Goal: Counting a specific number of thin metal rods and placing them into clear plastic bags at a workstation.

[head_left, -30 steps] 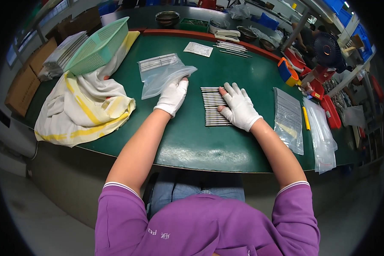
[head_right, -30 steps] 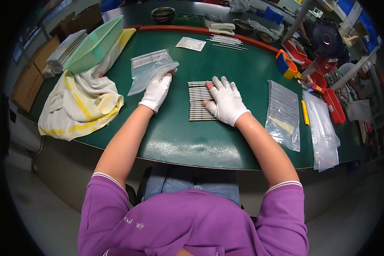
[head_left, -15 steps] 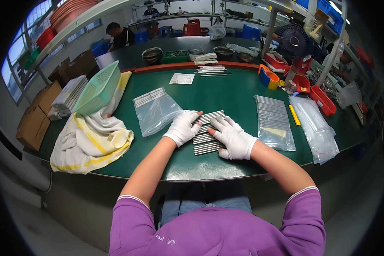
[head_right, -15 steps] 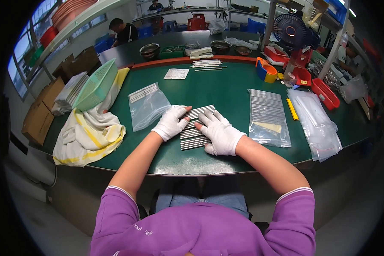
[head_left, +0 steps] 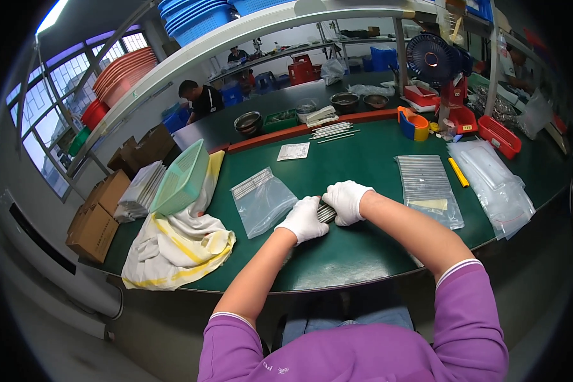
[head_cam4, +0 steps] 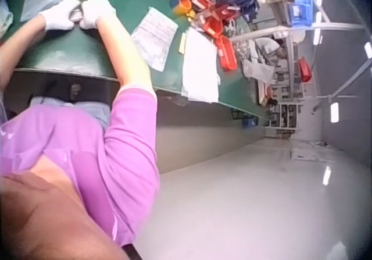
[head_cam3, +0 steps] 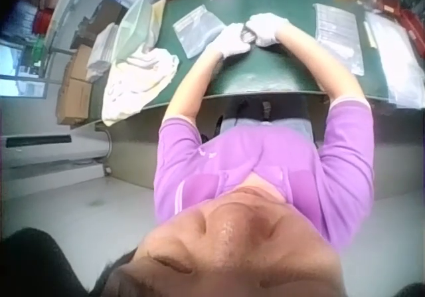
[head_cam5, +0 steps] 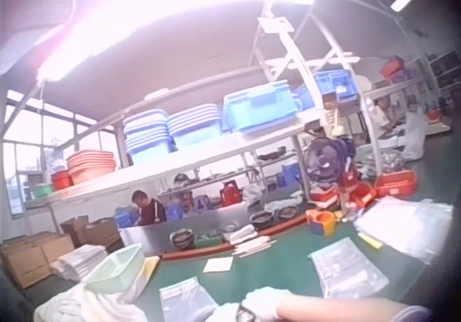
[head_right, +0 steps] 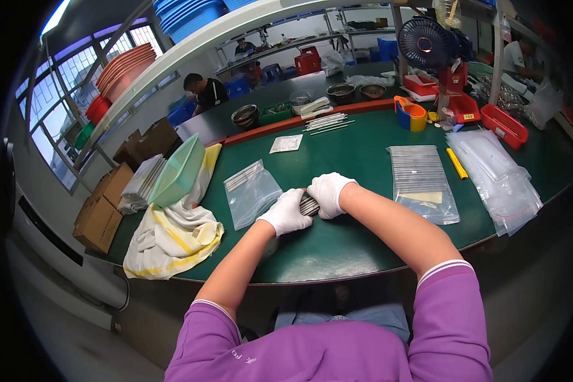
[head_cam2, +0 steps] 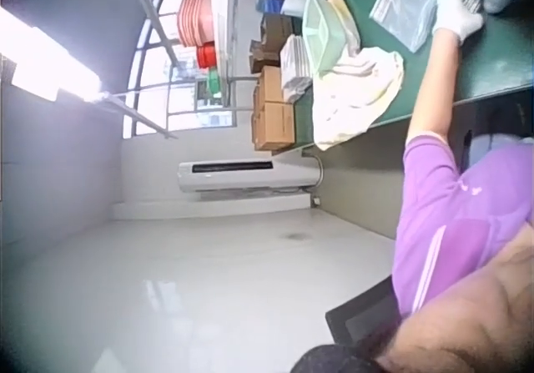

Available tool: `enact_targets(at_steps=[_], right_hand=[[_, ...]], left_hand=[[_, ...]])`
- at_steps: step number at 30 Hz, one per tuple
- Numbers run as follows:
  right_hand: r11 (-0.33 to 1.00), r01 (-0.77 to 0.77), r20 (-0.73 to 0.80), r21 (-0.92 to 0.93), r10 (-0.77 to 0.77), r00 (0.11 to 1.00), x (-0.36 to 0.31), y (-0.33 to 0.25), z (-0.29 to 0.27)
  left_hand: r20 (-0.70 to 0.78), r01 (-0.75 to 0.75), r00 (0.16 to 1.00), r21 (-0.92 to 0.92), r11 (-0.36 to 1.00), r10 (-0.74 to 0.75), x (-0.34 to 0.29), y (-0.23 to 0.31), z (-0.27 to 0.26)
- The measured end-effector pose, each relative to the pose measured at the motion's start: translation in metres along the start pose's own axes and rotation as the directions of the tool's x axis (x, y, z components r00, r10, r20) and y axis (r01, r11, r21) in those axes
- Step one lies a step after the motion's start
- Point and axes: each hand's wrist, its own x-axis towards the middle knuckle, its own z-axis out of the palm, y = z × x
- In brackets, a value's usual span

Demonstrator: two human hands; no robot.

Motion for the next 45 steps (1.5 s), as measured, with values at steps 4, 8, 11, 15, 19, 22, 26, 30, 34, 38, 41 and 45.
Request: enact_targets(at_steps=[4, 8, 11, 15, 19, 22, 26, 30, 34, 38, 41, 45], right_hand=[[0.999, -0.048, 0.220, -0.020, 0.051, 0.974, 0.007, -0.012, -0.014], [0.998, -0.055, 0.278, 0.036, 0.043, 0.960, 0.009, -0.006, -0.005], [0.999, -0.003, 0.314, 0.044, -0.011, 0.949, 0.005, -0.010, -0.005], [0.997, 0.011, 0.024, 0.076, -0.013, 1.000, -0.016, -0.021, 0.005], [0.908, 0.163, -0.558, 0.386, 0.089, 0.825, -0.039, -0.010, 0.043], [0.692, 0.195, -0.553, 0.695, 0.342, 0.760, -0.040, -0.007, 0.047], [-0.035, 0.428, -0.378, 0.903, 0.406, 0.832, -0.036, -0.011, 0.042], [0.466, 0.477, -0.573, 0.745, 0.081, 0.815, -0.007, 0.002, 0.073], [0.456, 0.159, -0.224, 0.876, 0.091, 0.970, -0.022, 0.005, 0.056], [0.720, 0.021, -0.086, 0.694, 0.054, 0.995, -0.035, -0.003, 0.033], [0.691, 0.184, -0.364, 0.699, 0.122, 0.924, -0.031, -0.015, 0.046], [0.789, 0.112, -0.335, 0.605, 0.125, 0.934, -0.031, -0.013, 0.041]], left_hand=[[0.227, 0.102, 0.961, 0.233, 0.967, -0.157, 0.002, 0.017, -0.013], [0.273, 0.169, 0.931, 0.259, 0.951, -0.240, 0.003, 0.027, -0.011], [0.307, 0.116, 0.921, 0.370, 0.922, -0.239, -0.002, 0.037, -0.015], [0.279, 0.080, 0.939, 0.389, 0.918, -0.200, -0.014, 0.039, -0.023], [0.188, -0.089, 0.981, 0.203, 0.975, 0.051, -0.016, 0.055, -0.048], [-0.001, -0.183, 0.982, -0.196, 0.963, 0.186, -0.007, 0.064, -0.072], [-0.192, -0.357, 0.933, -0.619, 0.700, 0.306, 0.022, 0.035, -0.046], [-0.019, -0.094, 0.984, -0.902, 0.421, 0.180, 0.026, 0.041, 0.001], [-0.088, -0.125, 0.988, -0.940, 0.319, 0.130, 0.029, 0.030, 0.013], [-0.034, -0.067, 0.989, -0.969, 0.237, 0.141, 0.017, 0.030, 0.008], [-0.049, -0.135, 0.965, -0.934, 0.331, 0.257, 0.002, 0.035, -0.002], [0.038, -0.021, 0.985, -0.939, 0.343, 0.165, 0.012, 0.020, 0.004]])
